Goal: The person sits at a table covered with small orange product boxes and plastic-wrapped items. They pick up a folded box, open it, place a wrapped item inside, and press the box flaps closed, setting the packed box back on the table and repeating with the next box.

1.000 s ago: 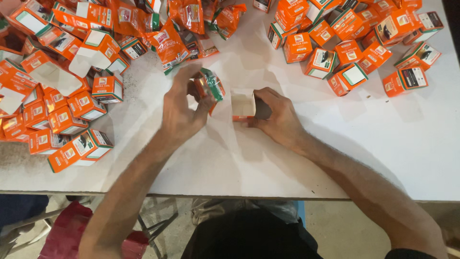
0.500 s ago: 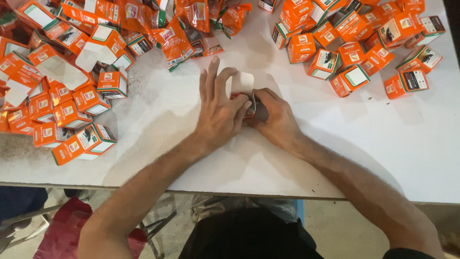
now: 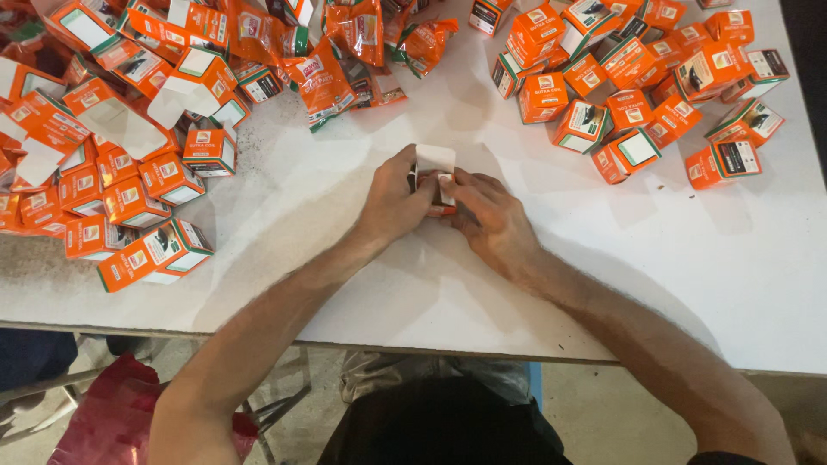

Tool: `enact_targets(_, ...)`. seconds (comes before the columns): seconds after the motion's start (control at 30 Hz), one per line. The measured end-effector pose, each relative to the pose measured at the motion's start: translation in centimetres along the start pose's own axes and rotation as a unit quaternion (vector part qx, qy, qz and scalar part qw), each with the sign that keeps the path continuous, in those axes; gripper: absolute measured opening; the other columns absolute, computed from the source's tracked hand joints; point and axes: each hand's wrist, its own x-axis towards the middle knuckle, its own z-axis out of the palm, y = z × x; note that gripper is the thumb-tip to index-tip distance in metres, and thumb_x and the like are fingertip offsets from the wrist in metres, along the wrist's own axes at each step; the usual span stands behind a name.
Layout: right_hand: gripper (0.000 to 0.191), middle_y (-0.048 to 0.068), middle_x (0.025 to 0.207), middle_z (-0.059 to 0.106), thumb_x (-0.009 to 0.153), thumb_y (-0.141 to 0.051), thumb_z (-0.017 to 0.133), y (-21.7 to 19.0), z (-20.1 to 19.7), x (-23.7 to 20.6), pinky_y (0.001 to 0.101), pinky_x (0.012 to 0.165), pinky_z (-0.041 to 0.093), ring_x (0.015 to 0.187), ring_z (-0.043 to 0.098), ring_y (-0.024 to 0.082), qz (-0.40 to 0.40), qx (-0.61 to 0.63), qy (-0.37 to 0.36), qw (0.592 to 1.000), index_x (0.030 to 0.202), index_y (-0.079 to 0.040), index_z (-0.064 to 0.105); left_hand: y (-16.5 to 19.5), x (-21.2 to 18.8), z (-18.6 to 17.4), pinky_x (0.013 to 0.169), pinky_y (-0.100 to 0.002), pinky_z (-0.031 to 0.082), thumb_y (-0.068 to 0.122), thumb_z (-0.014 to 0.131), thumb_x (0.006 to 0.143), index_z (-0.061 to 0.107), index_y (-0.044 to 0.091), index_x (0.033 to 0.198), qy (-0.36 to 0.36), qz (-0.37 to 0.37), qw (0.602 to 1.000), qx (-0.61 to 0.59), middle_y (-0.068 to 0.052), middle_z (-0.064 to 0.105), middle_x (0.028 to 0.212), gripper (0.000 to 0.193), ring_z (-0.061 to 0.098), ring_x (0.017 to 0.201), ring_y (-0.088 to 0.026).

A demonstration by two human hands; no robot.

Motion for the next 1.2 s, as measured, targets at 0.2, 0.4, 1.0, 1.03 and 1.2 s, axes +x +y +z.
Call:
enact_targets(0.2,0.060,0.020,0.138,0.060,0.080,-0.004,0.081,0.8,-0.1,0.1,0.0456,0.098,0.054,0.119,0.061,0.041,-0.030,-0.074,-0.006,0.997,0.136,-0.007,0.060,-0.3,0.2,-2.9,0.068,-0.032,0.062,0.013,0.056,0.099,0.068,-0.004,0.120,-0.144,-0.112,0.924,-0.335,-0.011,0.071,0.103,0.030,0.064,0.073,-0.013)
enact_targets(0.4,0.046,0.021,0.140,0.058,0.081,-0.002,0.081,-0.3,0.1,0.8,0.0448,0.091,0.057,0.115,0.065,0.042,0.005,-0.016,0.001,1.000,0.122,-0.006,0.060,0.2,1.0,-1.7,0.071,-0.040,0.059,0.004,0.063,0.098,0.068,-0.005,0.111,-0.073,-0.114,0.985,-0.110,-0.015,0.071,0.097,0.017,0.068,0.081,-0.021)
enact_targets(1.0,0.052,0.015,0.123,0.069,0.084,-0.001,0.082,-0.2,-0.9,0.4,0.0443,0.086,0.060,0.108,0.071,0.039,0.048,0.040,0.010,0.998,0.121,-0.008,0.046,1.1,-1.8,-1.6,0.115,-0.042,0.054,0.005,0.078,0.095,0.067,0.002,0.113,-0.062,0.328,0.921,0.199,-0.017,0.061,0.145,0.022,0.060,0.139,-0.035)
enact_targets(1.03,0.051,0.014,0.124,0.069,0.083,-0.001,0.082,-0.3,-1.0,0.5,0.0446,0.084,0.060,0.107,0.071,0.040,0.049,0.029,0.004,0.998,0.121,-0.009,0.049,1.2,-1.8,-1.5,0.116,-0.042,0.053,0.006,0.079,0.095,0.068,0.002,0.114,-0.059,0.353,0.908,0.219,-0.017,0.059,0.147,0.022,0.057,0.141,-0.036)
enact_targets(1.2,0.042,0.017,0.136,0.062,0.081,0.001,0.079,-0.5,-1.1,0.1,0.0439,0.083,0.059,0.108,0.069,0.040,-0.021,-0.008,0.010,1.000,0.116,-0.008,0.058,2.5,-2.1,-1.8,0.122,-0.052,0.041,0.012,0.080,0.091,0.065,0.000,0.110,-0.088,0.396,0.863,0.302,-0.021,0.051,0.153,0.028,0.044,0.147,-0.040)
